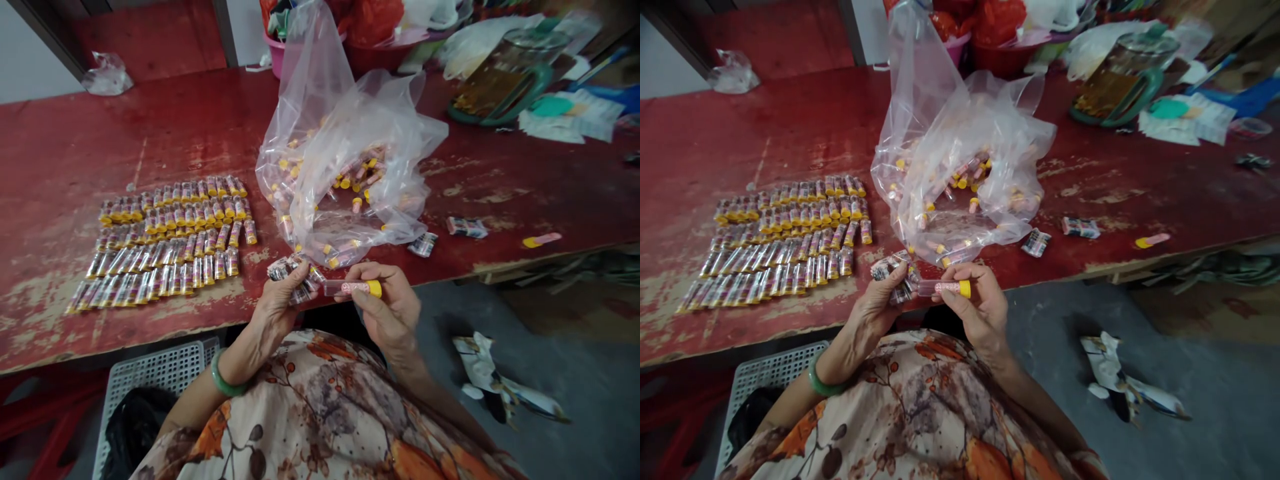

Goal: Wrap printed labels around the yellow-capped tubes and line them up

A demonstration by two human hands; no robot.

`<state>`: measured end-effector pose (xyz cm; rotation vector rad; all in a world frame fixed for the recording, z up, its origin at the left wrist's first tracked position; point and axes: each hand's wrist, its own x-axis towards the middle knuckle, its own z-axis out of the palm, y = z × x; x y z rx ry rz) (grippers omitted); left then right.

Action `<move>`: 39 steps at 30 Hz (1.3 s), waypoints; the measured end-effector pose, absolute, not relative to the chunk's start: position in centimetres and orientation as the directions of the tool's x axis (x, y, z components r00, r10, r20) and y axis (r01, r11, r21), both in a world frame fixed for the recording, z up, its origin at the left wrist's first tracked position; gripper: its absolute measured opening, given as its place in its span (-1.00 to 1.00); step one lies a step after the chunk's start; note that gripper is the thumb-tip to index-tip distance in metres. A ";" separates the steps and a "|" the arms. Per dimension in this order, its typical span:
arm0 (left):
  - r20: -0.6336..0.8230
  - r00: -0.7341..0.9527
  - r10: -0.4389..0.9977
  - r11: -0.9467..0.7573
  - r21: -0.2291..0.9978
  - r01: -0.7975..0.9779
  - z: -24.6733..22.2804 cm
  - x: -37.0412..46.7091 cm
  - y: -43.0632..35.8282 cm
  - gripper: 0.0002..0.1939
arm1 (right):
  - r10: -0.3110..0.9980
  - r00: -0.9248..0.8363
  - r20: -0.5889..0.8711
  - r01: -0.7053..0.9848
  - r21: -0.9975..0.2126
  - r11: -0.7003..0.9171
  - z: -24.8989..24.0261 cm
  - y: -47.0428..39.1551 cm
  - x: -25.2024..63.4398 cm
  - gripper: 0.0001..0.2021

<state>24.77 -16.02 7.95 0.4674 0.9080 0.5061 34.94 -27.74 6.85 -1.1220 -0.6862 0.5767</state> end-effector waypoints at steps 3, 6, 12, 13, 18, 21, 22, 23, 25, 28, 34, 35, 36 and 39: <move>-0.647 0.518 0.560 0.816 0.540 -0.207 8.4 24.6 -16.3 -0.65 | 0.632 0.676 0.378 0.203 -0.921 0.332 6.5 -27.8 34.4 -0.77; -0.642 0.526 0.558 0.819 0.527 -0.226 8.9 24.4 -16.6 -0.67 | 0.560 0.602 0.569 0.507 -0.814 0.283 6.2 -27.9 34.0 -0.71; -0.537 0.532 0.655 0.733 0.622 -0.276 8.7 23.9 -16.7 -0.61 | 0.541 0.457 0.706 0.757 -0.628 0.180 5.5 -27.9 33.3 -0.62; -0.515 0.516 0.685 0.705 0.648 -0.289 8.5 23.8 -16.8 -0.60 | 0.538 0.418 0.732 0.803 -0.575 0.158 5.2 -27.9 33.2 -0.60; -0.425 0.495 0.757 0.619 0.709 -0.338 8.0 23.4 -16.9 -0.63 | 0.545 0.290 0.786 0.912 -0.400 0.091 3.9 -27.7 32.6 -0.60; -0.416 0.510 0.753 0.620 0.707 -0.340 8.0 22.9 -16.7 -0.64 | 0.580 0.249 0.775 0.918 -0.379 0.113 4.0 -27.4 32.4 -0.59; -0.418 0.503 0.756 0.619 0.707 -0.342 8.0 22.7 -16.5 -0.63 | 0.610 0.231 0.758 0.904 -0.399 0.153 4.3 -27.3 32.5 -0.57; -0.421 0.492 0.762 0.615 0.709 -0.345 8.1 22.5 -16.4 -0.62 | 0.652 0.215 0.727 0.874 -0.442 0.204 4.7 -27.2 32.6 -0.56; -0.426 0.478 0.768 0.612 0.707 -0.355 8.3 22.1 -16.1 -0.61 | 0.743 0.179 0.644 0.768 -0.564 0.303 5.5 -27.1 32.8 -0.56; -0.455 0.503 0.735 0.651 0.682 -0.333 8.5 21.5 -16.0 -0.61 | 0.805 0.182 0.565 0.638 -0.690 0.341 6.2 -26.9 33.1 -0.59; -0.456 0.578 0.677 0.694 0.658 -0.293 8.8 21.2 -17.3 -0.58 | 0.729 0.388 0.563 0.562 -0.772 0.297 6.3 -25.5 33.0 -0.59; -0.454 0.580 0.676 0.692 0.662 -0.288 8.8 21.1 -17.5 -0.59 | 0.733 0.404 0.547 0.536 -0.791 0.295 6.4 -25.3 32.9 -0.61; -0.449 0.578 0.681 0.685 0.670 -0.286 8.9 21.0 -17.7 -0.60 | 0.738 0.418 0.530 0.511 -0.809 0.292 6.5 -25.1 32.8 -0.64; -0.411 0.571 0.710 0.645 0.706 -0.294 9.0 20.8 -17.9 -0.62 | 0.757 0.440 0.484 0.436 -0.851 0.292 6.9 -24.8 32.4 -0.71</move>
